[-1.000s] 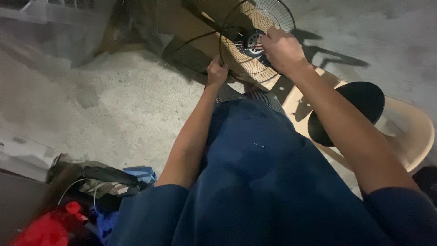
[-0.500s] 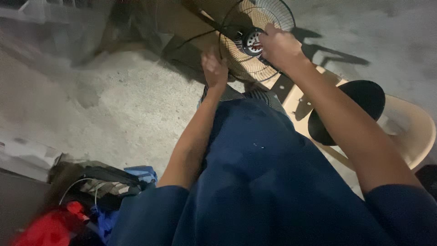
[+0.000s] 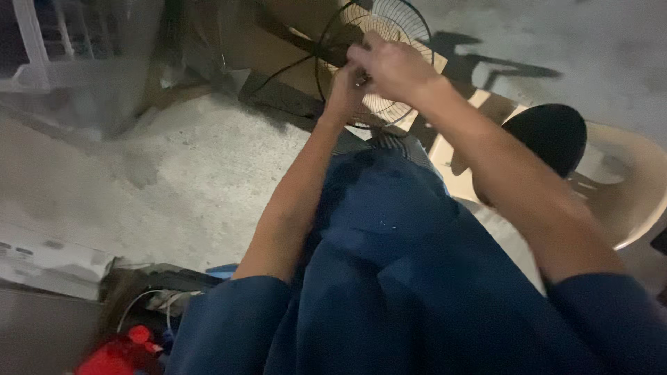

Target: The person reassembles a small electric fan by hand, attaching the fan blades to the motor hub, securing the front and rear wire cages, and tightening the central nut with a screwdriver. The fan is then placed upright and powered on to confirm operation.

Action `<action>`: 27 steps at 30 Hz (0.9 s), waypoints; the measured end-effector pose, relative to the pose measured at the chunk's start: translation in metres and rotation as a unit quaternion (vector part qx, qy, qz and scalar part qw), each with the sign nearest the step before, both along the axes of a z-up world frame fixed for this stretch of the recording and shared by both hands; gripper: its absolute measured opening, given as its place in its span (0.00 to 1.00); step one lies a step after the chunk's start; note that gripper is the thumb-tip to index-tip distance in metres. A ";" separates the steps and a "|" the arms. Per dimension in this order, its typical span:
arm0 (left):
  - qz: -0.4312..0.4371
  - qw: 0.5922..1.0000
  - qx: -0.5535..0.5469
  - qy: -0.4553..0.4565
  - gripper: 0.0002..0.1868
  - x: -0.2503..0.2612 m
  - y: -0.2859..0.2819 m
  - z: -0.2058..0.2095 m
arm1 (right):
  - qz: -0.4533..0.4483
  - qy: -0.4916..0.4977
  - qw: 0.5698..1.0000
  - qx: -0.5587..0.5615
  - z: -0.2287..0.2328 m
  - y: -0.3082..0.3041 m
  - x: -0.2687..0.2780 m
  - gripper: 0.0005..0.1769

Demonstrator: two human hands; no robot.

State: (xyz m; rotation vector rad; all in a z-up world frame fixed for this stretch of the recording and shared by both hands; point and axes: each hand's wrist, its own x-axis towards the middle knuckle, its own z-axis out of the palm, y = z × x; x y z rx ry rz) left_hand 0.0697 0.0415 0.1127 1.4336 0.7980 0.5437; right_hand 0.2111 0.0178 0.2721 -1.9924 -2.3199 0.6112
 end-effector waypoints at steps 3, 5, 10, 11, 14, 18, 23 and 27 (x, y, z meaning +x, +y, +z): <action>-0.036 0.998 0.003 0.057 0.16 -0.006 0.010 0.005 | 0.054 0.003 0.998 -0.015 0.000 -0.009 0.013 0.20; -0.071 0.993 0.016 0.088 0.16 -0.006 0.012 0.001 | 0.091 -0.018 0.995 0.024 -0.004 -0.006 0.018 0.26; -0.046 0.997 0.044 0.032 0.27 -0.002 0.010 -0.018 | 0.041 -0.086 0.992 -0.086 -0.020 0.011 0.015 0.16; -0.040 0.997 0.035 0.048 0.24 -0.003 0.010 -0.021 | 0.037 -0.091 0.991 -0.087 -0.023 0.012 0.012 0.12; -0.016 0.998 0.050 -0.031 0.29 -0.004 0.013 -0.021 | 0.038 -0.108 0.990 -0.080 -0.026 0.013 0.003 0.10; -0.039 0.964 -0.022 0.264 0.25 -0.009 0.016 -0.012 | 0.003 -0.121 0.979 -0.167 -0.020 0.020 -0.006 0.28; 0.016 0.974 0.086 0.210 0.30 -0.001 -0.015 -0.031 | 0.015 -0.171 0.969 -0.179 -0.002 0.020 -0.001 0.25; 0.052 0.976 0.012 0.213 0.22 0.013 -0.025 -0.088 | -0.007 -0.161 0.983 -0.093 -0.005 0.007 0.003 0.33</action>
